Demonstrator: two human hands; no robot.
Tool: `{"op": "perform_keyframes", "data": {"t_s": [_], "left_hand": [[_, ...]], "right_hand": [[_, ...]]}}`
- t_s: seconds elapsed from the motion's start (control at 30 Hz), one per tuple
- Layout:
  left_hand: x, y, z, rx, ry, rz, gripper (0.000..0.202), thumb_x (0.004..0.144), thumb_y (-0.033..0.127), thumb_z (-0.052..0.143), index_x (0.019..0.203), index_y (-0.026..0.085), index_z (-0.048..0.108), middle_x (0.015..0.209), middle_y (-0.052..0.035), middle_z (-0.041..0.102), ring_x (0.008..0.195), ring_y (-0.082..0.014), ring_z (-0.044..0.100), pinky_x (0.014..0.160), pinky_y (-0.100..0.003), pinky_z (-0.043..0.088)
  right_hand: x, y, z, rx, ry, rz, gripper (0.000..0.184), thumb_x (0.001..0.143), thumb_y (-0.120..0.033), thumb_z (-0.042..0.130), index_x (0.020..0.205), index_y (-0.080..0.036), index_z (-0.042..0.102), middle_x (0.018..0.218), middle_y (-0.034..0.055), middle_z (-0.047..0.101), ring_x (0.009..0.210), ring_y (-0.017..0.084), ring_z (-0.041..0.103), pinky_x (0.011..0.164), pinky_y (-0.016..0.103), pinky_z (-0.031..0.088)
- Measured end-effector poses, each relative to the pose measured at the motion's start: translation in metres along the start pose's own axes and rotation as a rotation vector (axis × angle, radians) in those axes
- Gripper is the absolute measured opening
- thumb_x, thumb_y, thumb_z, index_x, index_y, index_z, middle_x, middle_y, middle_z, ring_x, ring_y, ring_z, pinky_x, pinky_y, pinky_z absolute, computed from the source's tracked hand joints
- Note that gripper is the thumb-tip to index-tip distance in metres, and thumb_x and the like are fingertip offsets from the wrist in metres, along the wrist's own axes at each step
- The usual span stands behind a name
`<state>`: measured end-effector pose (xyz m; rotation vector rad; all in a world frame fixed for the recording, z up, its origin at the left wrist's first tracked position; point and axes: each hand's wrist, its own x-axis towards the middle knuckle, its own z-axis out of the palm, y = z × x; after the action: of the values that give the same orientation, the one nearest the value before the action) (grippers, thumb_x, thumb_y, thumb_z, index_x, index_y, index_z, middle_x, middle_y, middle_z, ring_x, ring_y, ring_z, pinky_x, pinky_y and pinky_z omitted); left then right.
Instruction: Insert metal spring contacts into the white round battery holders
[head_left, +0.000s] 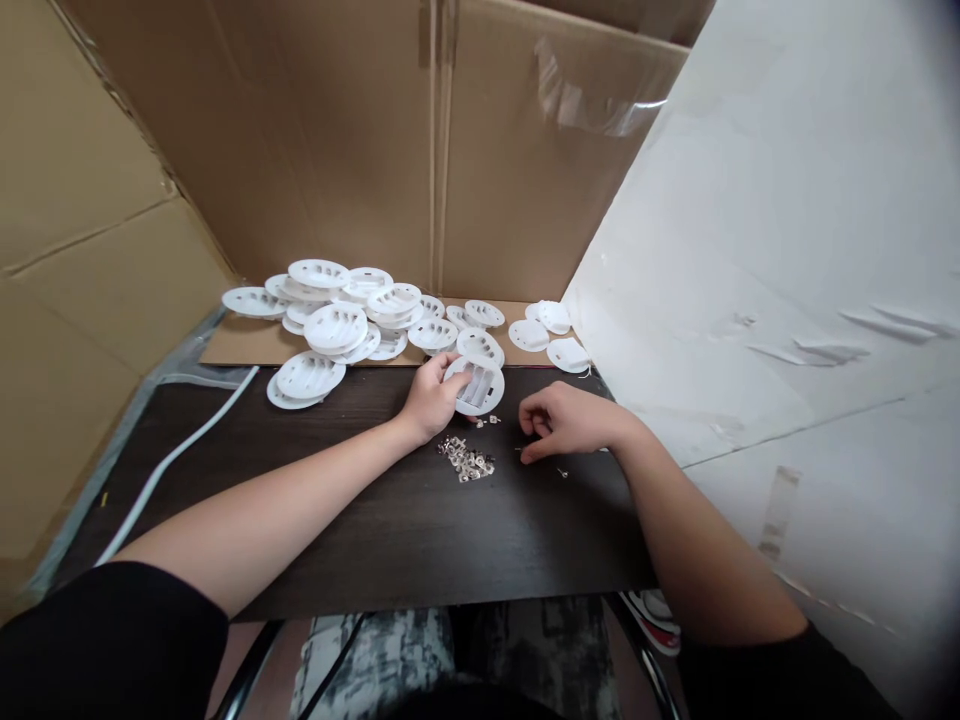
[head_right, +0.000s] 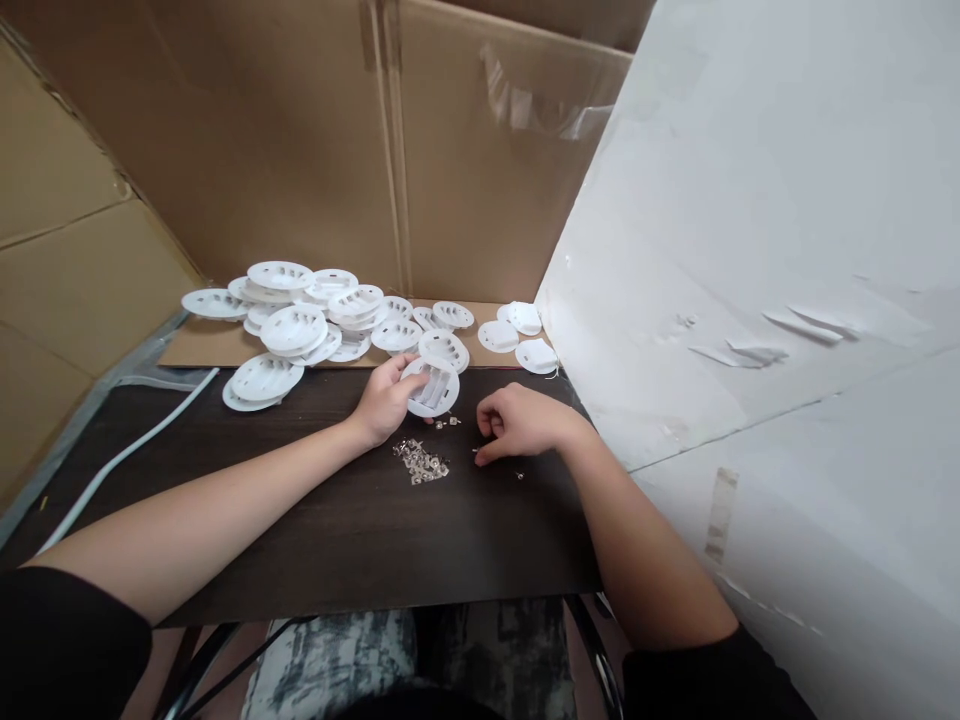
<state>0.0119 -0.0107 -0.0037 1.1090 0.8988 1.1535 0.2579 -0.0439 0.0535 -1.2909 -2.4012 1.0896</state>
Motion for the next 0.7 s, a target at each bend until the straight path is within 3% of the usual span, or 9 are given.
{"op": "perform_keyframes", "data": {"t_s": [0.2,0.37,0.5,0.7], "left_hand": [[-0.001,0.001,0.000,-0.004,0.028,-0.027,0.031,0.084,0.031,0.078,0.104,0.019,0.059,0.078,-0.0042,0.074,0.054,-0.0223,0.069,0.043,-0.035,0.057],[-0.001,0.000,0.001,0.015,0.067,-0.031,0.040,0.082,0.029,0.082,0.110,0.020,0.055,0.086,-0.0053,0.074,0.058,-0.0228,0.071,0.043,-0.034,0.057],[-0.004,-0.003,0.000,0.091,0.076,0.053,0.048,0.084,0.026,0.081,0.124,0.024,0.054,0.094,-0.0051,0.075,0.055,-0.0197,0.069,0.041,-0.031,0.056],[-0.010,-0.009,-0.001,0.234,-0.005,0.198,0.043,0.096,0.030,0.070,0.138,0.031,0.061,0.114,-0.0077,0.072,0.053,-0.0136,0.065,0.041,-0.027,0.053]], "right_hand": [[0.006,0.005,0.005,-0.052,-0.065,-0.007,0.020,0.083,-0.030,0.085,0.069,-0.023,0.072,0.060,-0.0026,0.066,0.053,0.014,0.053,0.052,0.029,0.034],[0.008,0.003,0.007,-0.051,0.020,-0.085,0.014,0.089,-0.027,0.079,0.078,-0.023,0.073,0.068,-0.0026,0.068,0.059,0.013,0.053,0.058,0.029,0.036],[0.009,-0.002,0.010,-0.029,0.094,-0.149,0.011,0.091,-0.028,0.077,0.082,-0.023,0.075,0.071,-0.0025,0.068,0.061,0.013,0.052,0.060,0.029,0.037],[0.007,-0.009,0.014,-0.002,0.142,-0.133,0.010,0.087,-0.024,0.076,0.079,-0.023,0.070,0.066,-0.0044,0.064,0.058,0.012,0.049,0.059,0.029,0.035]]}}
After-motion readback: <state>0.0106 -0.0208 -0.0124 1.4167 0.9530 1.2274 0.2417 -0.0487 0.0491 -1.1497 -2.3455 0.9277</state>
